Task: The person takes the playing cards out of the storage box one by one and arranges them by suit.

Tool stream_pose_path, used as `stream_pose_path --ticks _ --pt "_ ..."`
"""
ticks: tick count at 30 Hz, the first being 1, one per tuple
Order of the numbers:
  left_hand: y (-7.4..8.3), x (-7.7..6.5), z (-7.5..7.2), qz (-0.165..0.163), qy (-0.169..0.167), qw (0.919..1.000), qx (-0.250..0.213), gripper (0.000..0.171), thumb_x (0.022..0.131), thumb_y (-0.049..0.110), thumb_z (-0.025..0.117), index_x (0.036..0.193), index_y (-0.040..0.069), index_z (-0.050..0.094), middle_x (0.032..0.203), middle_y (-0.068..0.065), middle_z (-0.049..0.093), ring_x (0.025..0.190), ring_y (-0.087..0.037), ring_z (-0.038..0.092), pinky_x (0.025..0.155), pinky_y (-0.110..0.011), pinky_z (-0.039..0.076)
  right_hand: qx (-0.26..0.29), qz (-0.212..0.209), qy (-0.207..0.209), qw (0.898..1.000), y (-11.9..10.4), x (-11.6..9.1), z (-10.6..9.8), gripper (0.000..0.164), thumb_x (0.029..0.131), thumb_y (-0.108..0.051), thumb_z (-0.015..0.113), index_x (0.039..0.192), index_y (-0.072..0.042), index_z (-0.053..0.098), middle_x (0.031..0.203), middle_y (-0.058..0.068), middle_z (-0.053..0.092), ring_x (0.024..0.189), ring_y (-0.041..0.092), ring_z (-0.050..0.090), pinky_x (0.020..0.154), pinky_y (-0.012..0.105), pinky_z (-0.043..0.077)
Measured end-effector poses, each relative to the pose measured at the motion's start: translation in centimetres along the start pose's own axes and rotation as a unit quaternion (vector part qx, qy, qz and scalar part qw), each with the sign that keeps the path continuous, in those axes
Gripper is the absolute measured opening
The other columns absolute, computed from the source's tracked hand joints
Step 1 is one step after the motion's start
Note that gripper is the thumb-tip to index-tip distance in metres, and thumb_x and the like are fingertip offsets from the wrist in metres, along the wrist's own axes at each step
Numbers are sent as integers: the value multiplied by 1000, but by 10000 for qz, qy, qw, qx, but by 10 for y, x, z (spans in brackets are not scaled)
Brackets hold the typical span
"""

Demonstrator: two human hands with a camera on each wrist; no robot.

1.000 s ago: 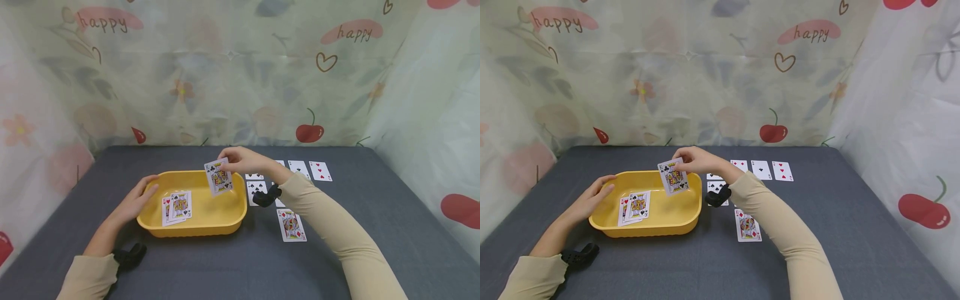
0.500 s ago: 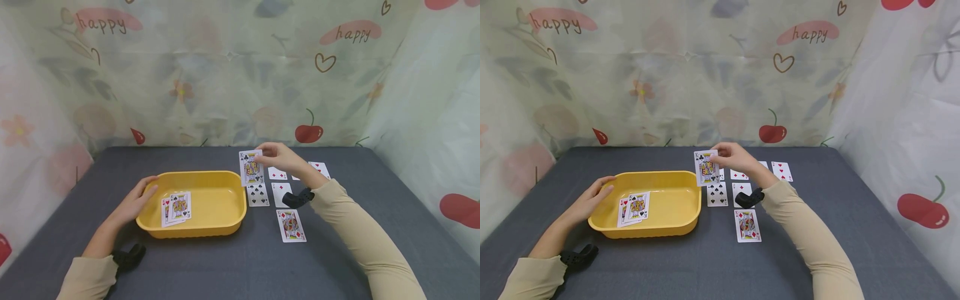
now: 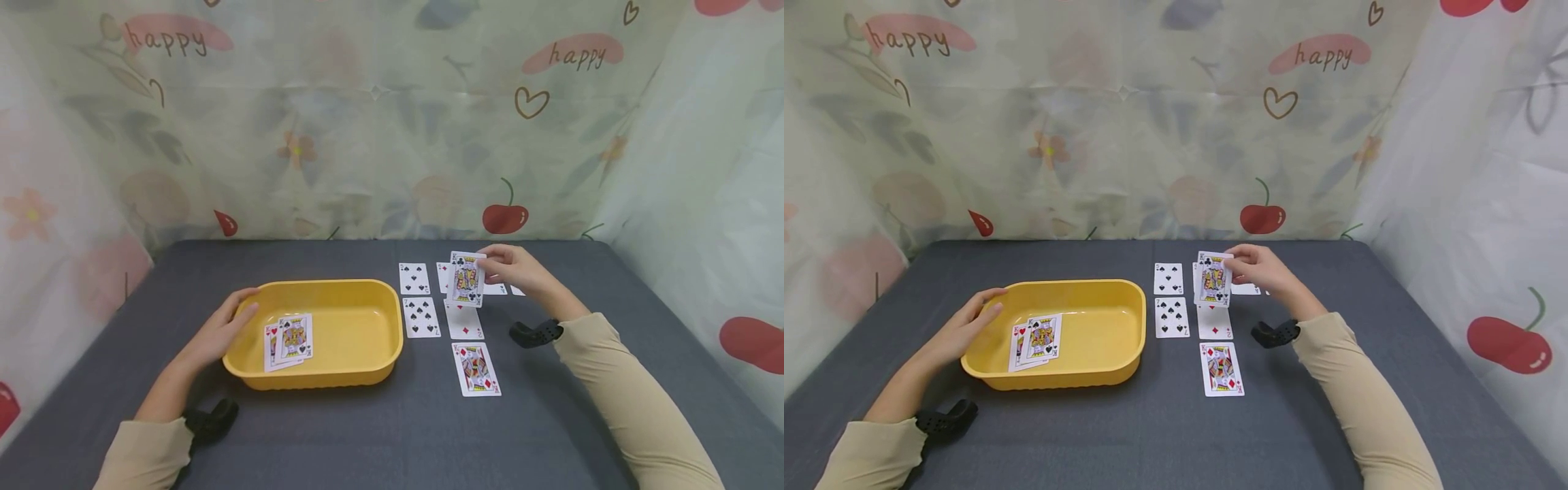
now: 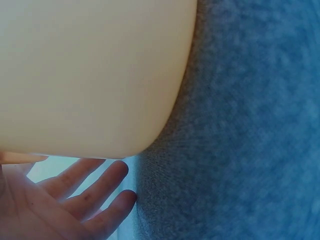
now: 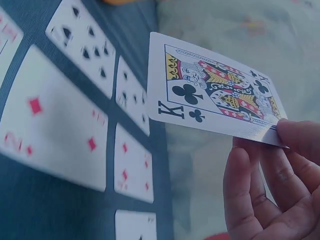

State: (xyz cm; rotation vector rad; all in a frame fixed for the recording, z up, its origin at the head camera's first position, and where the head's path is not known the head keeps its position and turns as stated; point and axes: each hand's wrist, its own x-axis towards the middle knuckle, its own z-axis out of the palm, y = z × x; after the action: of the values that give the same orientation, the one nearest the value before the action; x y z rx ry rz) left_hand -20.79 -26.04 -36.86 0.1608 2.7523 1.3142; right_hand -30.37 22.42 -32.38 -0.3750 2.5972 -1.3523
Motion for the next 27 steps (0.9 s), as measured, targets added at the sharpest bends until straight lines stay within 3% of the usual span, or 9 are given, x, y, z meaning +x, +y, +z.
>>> stream_pose_path --ticks 7,14,23,27 --pt "-1 0 0 -3 15 10000 3 60 100 42 33 145 4 21 148 -27 22 130 -43 29 105 -61 24 -137 333 186 9992 27 -10 -15 43 96 -32 50 124 0 49 120 22 58 90 10 60 87 37 50" --pt "0 0 1 28 42 10000 8 59 101 41 33 145 3 22 148 -27 22 130 -42 29 105 -61 24 -428 609 33 9972 51 -13 -25 48 95 -33 52 127 3 47 121 22 57 89 8 55 79 27 48" --pt "-1 0 1 -22 36 10000 -36 60 100 42 33 145 4 22 148 -26 22 131 -42 28 106 -61 23 -466 928 -214 9944 75 -12 -19 52 93 -27 57 128 9 45 107 16 63 78 4 56 69 20 49" --pt "0 0 1 -81 9 10000 -25 61 100 43 33 146 5 21 149 -26 21 132 -43 27 106 -62 23 -633 1035 -206 9924 80 -10 -15 46 91 -24 60 122 9 50 92 6 63 73 5 55 65 20 50"
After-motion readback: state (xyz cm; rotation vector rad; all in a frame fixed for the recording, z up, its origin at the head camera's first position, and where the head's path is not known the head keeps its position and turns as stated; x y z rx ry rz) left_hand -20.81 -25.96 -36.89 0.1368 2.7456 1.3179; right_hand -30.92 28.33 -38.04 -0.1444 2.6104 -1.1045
